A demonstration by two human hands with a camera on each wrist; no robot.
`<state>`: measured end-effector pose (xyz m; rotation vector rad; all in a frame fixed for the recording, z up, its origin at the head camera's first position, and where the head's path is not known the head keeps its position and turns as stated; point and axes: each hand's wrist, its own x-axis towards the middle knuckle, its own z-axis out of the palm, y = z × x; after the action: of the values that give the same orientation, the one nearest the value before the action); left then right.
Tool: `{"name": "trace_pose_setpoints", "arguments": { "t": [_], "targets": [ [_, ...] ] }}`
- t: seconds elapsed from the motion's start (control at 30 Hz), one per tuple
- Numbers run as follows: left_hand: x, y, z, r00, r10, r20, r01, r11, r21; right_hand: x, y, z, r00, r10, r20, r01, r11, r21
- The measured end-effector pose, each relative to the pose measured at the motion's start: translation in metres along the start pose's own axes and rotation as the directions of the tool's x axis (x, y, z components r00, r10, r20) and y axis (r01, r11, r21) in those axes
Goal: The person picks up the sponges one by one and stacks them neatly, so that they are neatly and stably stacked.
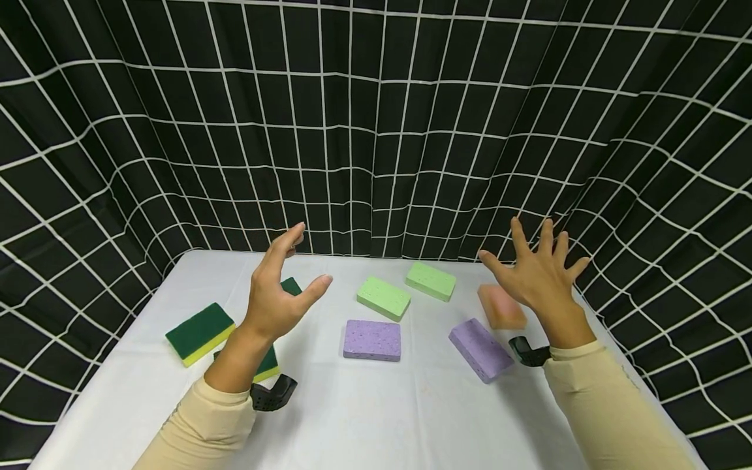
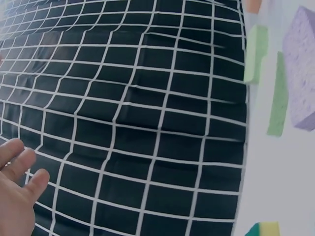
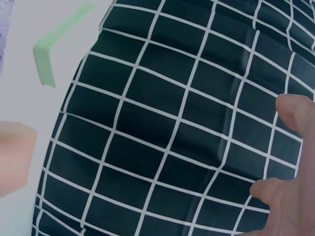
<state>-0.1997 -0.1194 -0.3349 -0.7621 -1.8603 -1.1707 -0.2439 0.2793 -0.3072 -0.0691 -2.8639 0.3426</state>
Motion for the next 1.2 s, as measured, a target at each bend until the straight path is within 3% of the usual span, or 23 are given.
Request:
{"name": "trace_pose_setpoints", "arguments": {
  "t": [0.23, 0.4, 0.57, 0.77, 1.0, 1.2],
  "targets": [
    [-0.012, 0.011, 0.013, 1.000, -0.023, 0.013, 0.024, 0.996, -0.084, 0.000, 0.001, 0.004, 1.000, -0.005, 0.005, 0.005, 1.000, 0.008],
    [-0.017, 0.028, 0.016, 0.993, -0.114, 0.038, 0.117, 0.989, -0.091, -0.001, 0.000, 0.007, 1.000, -0.014, -0.010, 0.014, 1.000, 0.011],
    [-0.029, 0.029, 0.023, 0.972, -0.212, 0.101, 0.223, 0.968, -0.119, -0.003, 0.001, 0.009, 1.000, -0.012, -0.010, 0.012, 1.000, 0.015],
    [-0.046, 0.020, 0.035, 0.940, -0.294, 0.172, 0.319, 0.937, -0.140, -0.005, 0.004, 0.011, 1.000, -0.011, -0.007, 0.011, 1.000, 0.010],
    [-0.081, -0.022, 0.057, 0.919, -0.338, 0.202, 0.370, 0.917, -0.149, -0.006, 0.006, 0.016, 1.000, -0.012, -0.007, 0.012, 1.000, 0.006],
    [-0.095, -0.036, 0.066, 0.889, -0.384, 0.248, 0.424, 0.896, -0.133, -0.006, 0.006, 0.018, 1.000, -0.013, -0.012, 0.013, 1.000, 0.009]
  ]
}}
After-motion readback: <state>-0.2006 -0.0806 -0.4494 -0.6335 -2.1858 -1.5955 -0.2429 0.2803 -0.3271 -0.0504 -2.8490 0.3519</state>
